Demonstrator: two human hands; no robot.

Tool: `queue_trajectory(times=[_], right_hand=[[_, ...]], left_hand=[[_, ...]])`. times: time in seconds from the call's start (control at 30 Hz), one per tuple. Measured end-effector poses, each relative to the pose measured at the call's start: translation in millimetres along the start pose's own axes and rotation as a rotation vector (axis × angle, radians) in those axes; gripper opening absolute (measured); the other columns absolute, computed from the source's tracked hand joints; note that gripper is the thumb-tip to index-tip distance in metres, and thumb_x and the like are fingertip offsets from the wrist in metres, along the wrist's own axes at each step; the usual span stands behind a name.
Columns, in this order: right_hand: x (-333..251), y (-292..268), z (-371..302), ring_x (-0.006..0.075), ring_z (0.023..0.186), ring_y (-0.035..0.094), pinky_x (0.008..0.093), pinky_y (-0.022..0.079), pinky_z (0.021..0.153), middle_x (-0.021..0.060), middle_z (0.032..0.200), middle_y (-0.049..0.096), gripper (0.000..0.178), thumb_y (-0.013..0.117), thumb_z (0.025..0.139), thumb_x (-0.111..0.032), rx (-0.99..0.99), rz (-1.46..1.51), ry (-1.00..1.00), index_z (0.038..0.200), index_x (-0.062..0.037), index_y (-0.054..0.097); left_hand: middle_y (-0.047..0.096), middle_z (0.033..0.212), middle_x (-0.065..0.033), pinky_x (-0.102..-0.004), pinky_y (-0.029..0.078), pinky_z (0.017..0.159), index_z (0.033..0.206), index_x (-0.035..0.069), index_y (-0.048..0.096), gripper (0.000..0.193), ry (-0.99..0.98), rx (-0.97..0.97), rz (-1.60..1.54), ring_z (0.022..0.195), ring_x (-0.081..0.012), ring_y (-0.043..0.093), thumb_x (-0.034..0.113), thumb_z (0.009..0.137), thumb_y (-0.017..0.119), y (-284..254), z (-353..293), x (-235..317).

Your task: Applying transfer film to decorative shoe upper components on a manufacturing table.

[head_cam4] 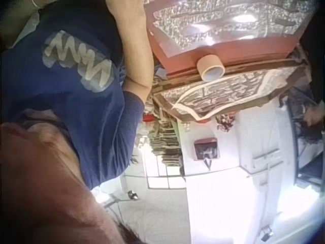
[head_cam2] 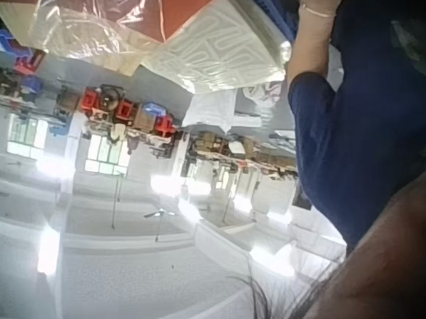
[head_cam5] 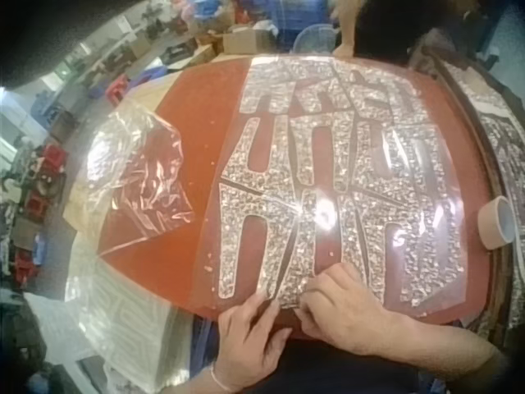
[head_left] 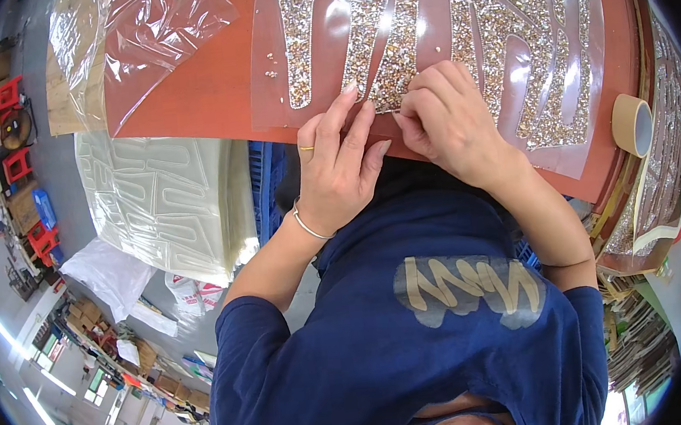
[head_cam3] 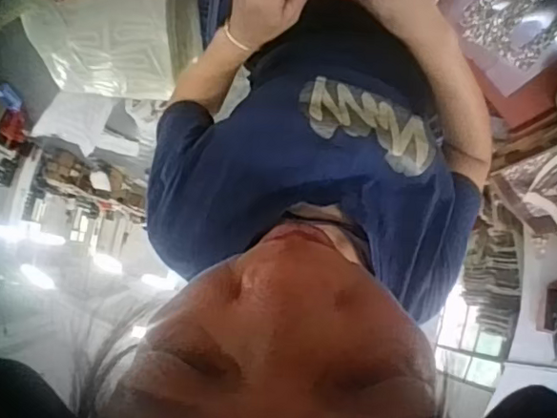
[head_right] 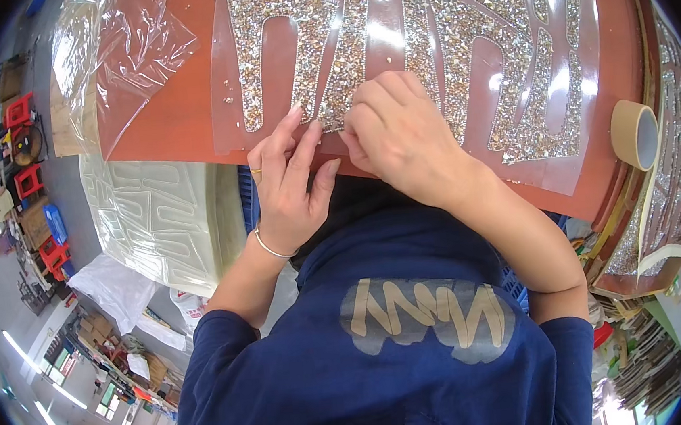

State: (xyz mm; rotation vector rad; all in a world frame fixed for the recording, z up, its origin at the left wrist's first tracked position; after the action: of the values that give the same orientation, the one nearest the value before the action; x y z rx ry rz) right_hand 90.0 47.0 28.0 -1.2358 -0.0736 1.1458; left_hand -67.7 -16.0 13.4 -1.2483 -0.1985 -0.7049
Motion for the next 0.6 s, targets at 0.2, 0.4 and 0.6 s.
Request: queue_trajectory(times=[0.2, 0.4, 0.6], right_hand=[[4.2, -4.5, -4.5, 0.0255, 0.081, 0.054, 0.0367, 0.043, 0.073, 0.0085, 0.088, 0.056, 0.025, 0.070, 0.067, -0.005, 0.035, -0.002, -0.011, 0.090, -0.0030, 0.061], [1.4, -4.7, -4.6, 0.0229, 0.080, 0.055, 0.0340, 0.044, 0.070, 0.0072, 0.088, 0.058, 0.033, 0.072, 0.067, -0.006, 0.033, -0.028, -0.059, 0.098, -0.0006, 0.063], [3.3, -5.0, -6.4, 0.0233, 0.080, 0.054, 0.0337, 0.044, 0.069, 0.0058, 0.086, 0.058, 0.025, 0.072, 0.067, -0.002, 0.109, 0.069, 0.031, 0.090, -0.0030, 0.061]], left_hand=[[0.051, 0.131, -0.0175, -0.0368, 0.038, 0.092, 0.117, -0.003, 0.060, 0.041, -0.029, -0.013, -0.039, 0.106, -0.0283, 0.051, 0.020, 0.083, 0.067, -3.0, 0.6, 0.9], [0.058, 0.120, -0.0163, -0.0359, 0.045, 0.086, 0.106, -0.003, 0.063, 0.029, -0.029, 0.121, -0.167, 0.098, -0.0289, 0.059, 0.008, 0.080, 0.070, -4.1, -3.7, -8.2], [0.061, 0.114, -0.0159, -0.0350, 0.047, 0.084, 0.102, -0.004, 0.064, 0.024, -0.009, 0.160, -0.131, 0.095, -0.0285, 0.060, 0.002, 0.079, 0.069, -2.5, -1.3, -5.0]])
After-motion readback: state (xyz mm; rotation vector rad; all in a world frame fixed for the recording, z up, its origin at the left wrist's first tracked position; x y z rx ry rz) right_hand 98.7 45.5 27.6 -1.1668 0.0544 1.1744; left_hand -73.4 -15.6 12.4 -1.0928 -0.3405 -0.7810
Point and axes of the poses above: each hand's wrist, its own z-axis towards the middle knuckle, its own y-axis out of the palm, x = y × z, the point moved 3 cm from there along z, towards the middle knuckle
